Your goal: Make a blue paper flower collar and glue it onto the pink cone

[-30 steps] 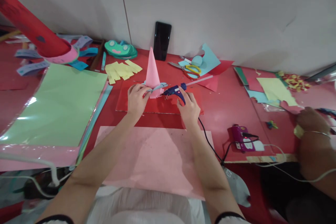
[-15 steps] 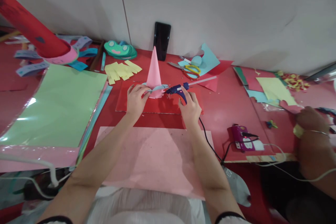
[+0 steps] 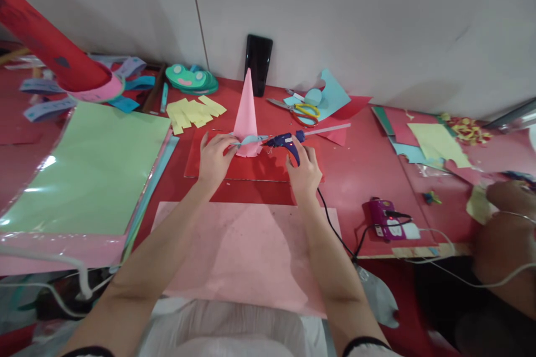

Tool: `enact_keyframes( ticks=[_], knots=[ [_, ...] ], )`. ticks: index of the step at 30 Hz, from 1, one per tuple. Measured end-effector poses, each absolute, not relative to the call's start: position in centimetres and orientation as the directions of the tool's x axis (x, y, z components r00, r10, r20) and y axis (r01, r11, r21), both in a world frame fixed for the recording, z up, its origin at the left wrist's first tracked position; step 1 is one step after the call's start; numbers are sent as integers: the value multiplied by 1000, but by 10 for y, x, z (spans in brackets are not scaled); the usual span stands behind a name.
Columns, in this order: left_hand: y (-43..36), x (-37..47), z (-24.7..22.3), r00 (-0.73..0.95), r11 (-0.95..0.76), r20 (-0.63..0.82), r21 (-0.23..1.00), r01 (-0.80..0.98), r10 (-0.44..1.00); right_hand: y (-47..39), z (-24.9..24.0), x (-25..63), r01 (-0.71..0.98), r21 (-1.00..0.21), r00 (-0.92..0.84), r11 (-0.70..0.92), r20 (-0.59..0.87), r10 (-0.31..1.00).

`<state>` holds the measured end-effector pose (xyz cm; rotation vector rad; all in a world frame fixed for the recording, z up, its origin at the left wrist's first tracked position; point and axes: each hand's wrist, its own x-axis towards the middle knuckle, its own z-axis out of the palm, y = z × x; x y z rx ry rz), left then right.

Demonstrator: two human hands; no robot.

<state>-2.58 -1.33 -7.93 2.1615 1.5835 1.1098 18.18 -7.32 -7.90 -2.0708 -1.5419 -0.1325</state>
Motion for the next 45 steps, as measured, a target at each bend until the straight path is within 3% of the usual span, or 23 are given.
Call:
enact_keyframes(
  ticks=[34, 45],
  knots=[
    [-6, -33, -74, 177, -377, 356, 640, 670, 918, -67, -84, 183, 907, -363, 351, -214, 371, 860],
    [-5, -35, -75, 189, -385, 359, 621, 682, 914, -65, -80, 180, 871, -430, 399, -239, 332, 855]
  ],
)
